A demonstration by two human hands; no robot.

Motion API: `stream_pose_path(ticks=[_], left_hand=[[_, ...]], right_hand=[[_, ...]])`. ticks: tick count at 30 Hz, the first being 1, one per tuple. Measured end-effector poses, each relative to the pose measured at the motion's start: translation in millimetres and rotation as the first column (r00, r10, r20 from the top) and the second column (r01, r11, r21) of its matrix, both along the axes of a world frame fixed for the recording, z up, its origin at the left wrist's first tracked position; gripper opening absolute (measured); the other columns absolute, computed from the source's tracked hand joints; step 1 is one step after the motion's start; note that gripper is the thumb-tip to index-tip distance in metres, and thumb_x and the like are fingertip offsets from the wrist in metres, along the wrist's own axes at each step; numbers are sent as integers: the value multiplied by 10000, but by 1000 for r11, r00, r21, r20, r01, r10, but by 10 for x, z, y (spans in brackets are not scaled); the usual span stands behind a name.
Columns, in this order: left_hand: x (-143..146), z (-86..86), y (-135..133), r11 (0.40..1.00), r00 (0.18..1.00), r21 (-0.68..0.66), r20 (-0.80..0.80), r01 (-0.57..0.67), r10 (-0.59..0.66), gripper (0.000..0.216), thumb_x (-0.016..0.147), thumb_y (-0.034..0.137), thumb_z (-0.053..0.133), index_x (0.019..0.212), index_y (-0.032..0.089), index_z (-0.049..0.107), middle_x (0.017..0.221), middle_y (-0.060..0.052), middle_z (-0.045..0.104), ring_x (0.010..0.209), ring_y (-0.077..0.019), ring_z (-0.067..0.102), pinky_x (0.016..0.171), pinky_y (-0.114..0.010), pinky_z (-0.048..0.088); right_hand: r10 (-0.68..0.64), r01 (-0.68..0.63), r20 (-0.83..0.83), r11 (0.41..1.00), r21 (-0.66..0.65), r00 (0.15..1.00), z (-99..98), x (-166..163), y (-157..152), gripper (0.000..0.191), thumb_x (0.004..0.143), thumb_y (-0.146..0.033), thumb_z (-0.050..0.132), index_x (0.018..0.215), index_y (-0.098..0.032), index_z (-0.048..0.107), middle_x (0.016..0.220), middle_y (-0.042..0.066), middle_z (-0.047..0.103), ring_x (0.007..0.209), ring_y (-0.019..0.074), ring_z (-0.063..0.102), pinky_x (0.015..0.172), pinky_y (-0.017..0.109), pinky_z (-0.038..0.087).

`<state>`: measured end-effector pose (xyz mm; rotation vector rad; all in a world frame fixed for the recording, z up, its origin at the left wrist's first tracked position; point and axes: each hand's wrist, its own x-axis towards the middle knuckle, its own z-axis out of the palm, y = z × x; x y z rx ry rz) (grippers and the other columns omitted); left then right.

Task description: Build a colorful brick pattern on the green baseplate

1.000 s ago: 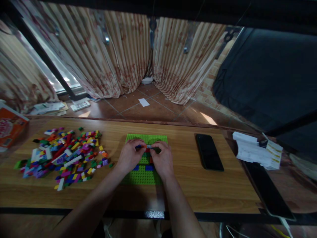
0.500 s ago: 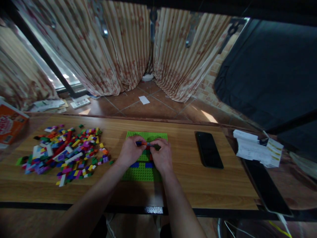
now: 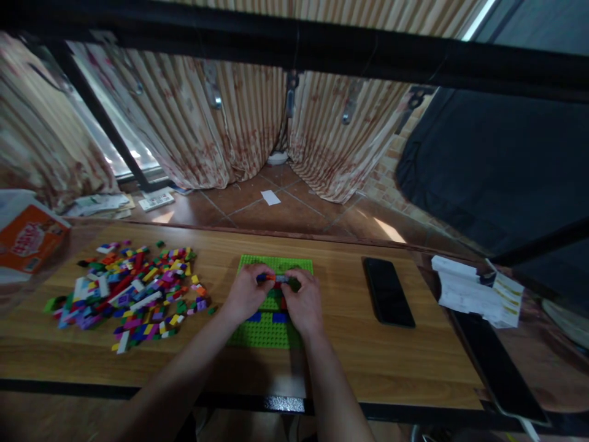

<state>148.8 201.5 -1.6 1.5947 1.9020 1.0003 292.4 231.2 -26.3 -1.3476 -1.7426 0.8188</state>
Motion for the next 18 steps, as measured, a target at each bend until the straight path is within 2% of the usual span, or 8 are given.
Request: stream_pose_path(ticks=[4, 7, 10, 14, 18], left_hand=[[-116, 74, -71, 997, 987, 82, 158, 2, -15, 265, 839, 135, 539, 1035, 206, 703, 1087, -53, 719, 1042, -204, 640, 961, -349, 478], [-318, 150, -85, 987, 948, 129, 312, -100, 55, 241, 854, 201, 536, 1010, 186, 719, 1042, -67, 735, 953, -209, 670, 901, -339, 499], [-581, 192, -99, 955, 881, 188, 457, -230, 123, 206, 821, 250, 595, 948, 171, 736, 942, -59, 747, 863, -196, 674, 819, -308, 511], [-908, 203, -169, 895, 803, 224, 559, -386, 206, 149, 739, 258, 676, 829, 164, 748, 813, -40, 740, 786, -173, 662, 774, -278, 496], [-1113, 250, -289, 852, 739, 231, 630, -470, 237, 131, 706, 254, 701, 776, 149, 738, 747, -33, 720, 706, -152, 638, 730, -269, 489]], right_hand=[[-36, 36, -61, 999, -8, 997, 32, 64, -10, 281, 832, -352, 547, 1008, -207, 710, 1048, 84, 717, 1002, 245, 636, 949, 464, 465], [-54, 55, -14, 995, 80, 998, 144, 83, -49, 331, 887, -386, 492, 1044, -180, 698, 1071, 113, 711, 1016, 251, 636, 950, 465, 470], [24, -54, 153, 979, 197, 988, 243, 26, -150, 396, 927, -424, 459, 1174, -179, 647, 1222, 126, 652, 1174, 255, 565, 1034, 470, 418], [101, -210, 476, 960, 183, 874, 206, -145, -362, 573, 942, -497, 426, 1414, -173, 453, 1495, 145, 423, 1408, 297, 329, 1128, 543, 279], [107, -243, 687, 964, 104, 719, 85, -276, -525, 686, 932, -561, 403, 1474, -140, 362, 1562, 171, 300, 1461, 335, 194, 1134, 604, 200]])
